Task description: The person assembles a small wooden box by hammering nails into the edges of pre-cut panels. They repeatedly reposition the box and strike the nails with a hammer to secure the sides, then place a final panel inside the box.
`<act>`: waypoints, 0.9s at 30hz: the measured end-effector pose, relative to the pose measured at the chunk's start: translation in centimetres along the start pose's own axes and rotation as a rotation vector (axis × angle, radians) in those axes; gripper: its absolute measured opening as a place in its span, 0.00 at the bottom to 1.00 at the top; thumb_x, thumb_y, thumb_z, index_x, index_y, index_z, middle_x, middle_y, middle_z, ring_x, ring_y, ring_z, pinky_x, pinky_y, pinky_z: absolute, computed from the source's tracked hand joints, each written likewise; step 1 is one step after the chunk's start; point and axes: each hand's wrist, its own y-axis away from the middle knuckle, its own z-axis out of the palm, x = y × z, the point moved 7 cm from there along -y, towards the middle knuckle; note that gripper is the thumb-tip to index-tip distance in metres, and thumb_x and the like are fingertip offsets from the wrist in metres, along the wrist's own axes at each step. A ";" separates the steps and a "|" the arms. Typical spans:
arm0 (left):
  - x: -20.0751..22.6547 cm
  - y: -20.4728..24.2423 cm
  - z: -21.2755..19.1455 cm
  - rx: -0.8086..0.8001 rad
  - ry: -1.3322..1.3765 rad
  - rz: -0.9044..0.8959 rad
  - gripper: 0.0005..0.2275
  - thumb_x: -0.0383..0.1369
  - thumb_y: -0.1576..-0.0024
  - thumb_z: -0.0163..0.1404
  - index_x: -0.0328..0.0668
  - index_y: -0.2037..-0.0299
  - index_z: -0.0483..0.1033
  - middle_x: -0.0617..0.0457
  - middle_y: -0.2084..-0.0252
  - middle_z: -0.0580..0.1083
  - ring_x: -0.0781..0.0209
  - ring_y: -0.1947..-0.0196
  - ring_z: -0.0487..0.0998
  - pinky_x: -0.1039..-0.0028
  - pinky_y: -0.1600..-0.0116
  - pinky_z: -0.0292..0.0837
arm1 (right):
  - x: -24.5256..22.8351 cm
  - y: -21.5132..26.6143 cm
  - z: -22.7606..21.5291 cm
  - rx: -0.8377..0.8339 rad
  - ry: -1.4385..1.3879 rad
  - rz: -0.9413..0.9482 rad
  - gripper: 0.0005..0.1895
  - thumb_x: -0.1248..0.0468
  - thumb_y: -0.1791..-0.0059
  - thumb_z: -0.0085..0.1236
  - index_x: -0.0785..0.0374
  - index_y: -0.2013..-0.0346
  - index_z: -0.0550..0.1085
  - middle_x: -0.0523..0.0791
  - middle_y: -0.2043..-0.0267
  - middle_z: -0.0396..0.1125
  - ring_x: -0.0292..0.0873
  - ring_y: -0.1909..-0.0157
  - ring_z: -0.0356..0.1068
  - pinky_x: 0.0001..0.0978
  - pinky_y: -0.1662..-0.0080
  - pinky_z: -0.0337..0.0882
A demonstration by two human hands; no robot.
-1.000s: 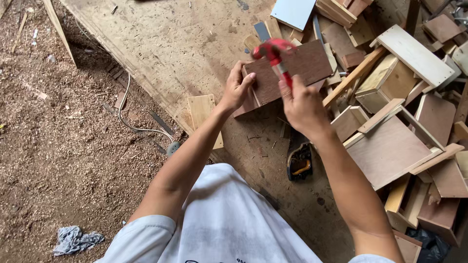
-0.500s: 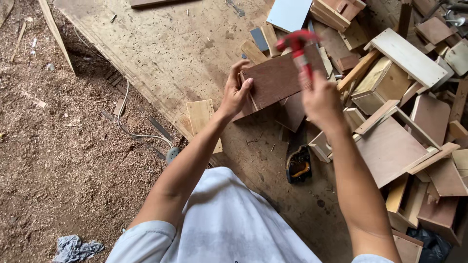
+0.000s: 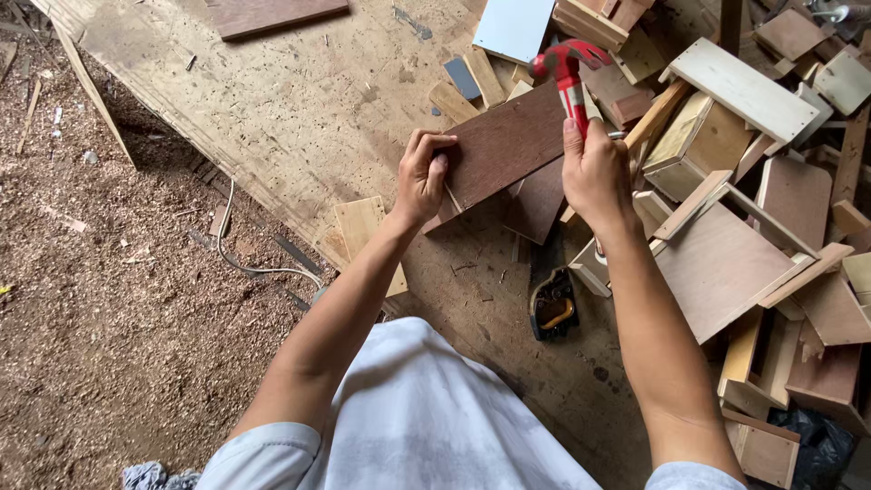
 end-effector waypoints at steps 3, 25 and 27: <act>0.3 0.3 -0.2 0.016 -0.022 0.057 0.12 0.26 0.41 0.41 0.32 0.52 0.74 0.42 0.52 0.70 0.49 0.50 0.75 0.65 0.44 0.73 | -2.4 1.1 1.9 -0.254 0.037 0.131 0.23 0.51 0.37 0.37 0.66 0.63 0.68 0.52 0.80 0.65 0.53 0.83 0.64 0.47 0.81 0.63; 0.2 1.0 -0.2 -0.139 0.046 -0.017 0.18 0.41 0.36 0.51 0.39 0.42 0.70 0.47 0.45 0.69 0.54 0.41 0.73 0.64 0.35 0.71 | -3.9 7.7 1.8 -0.139 -0.424 0.065 0.19 0.58 0.47 0.65 0.65 0.73 0.67 0.41 0.82 0.63 0.35 0.81 0.64 0.28 0.76 0.66; -0.3 1.1 -0.2 -0.135 0.030 -0.030 0.18 0.41 0.35 0.51 0.39 0.41 0.70 0.47 0.45 0.69 0.54 0.41 0.73 0.63 0.35 0.71 | -3.9 8.1 3.6 -0.127 -0.574 0.098 0.18 0.60 0.47 0.66 0.64 0.72 0.67 0.41 0.79 0.64 0.34 0.80 0.65 0.26 0.75 0.66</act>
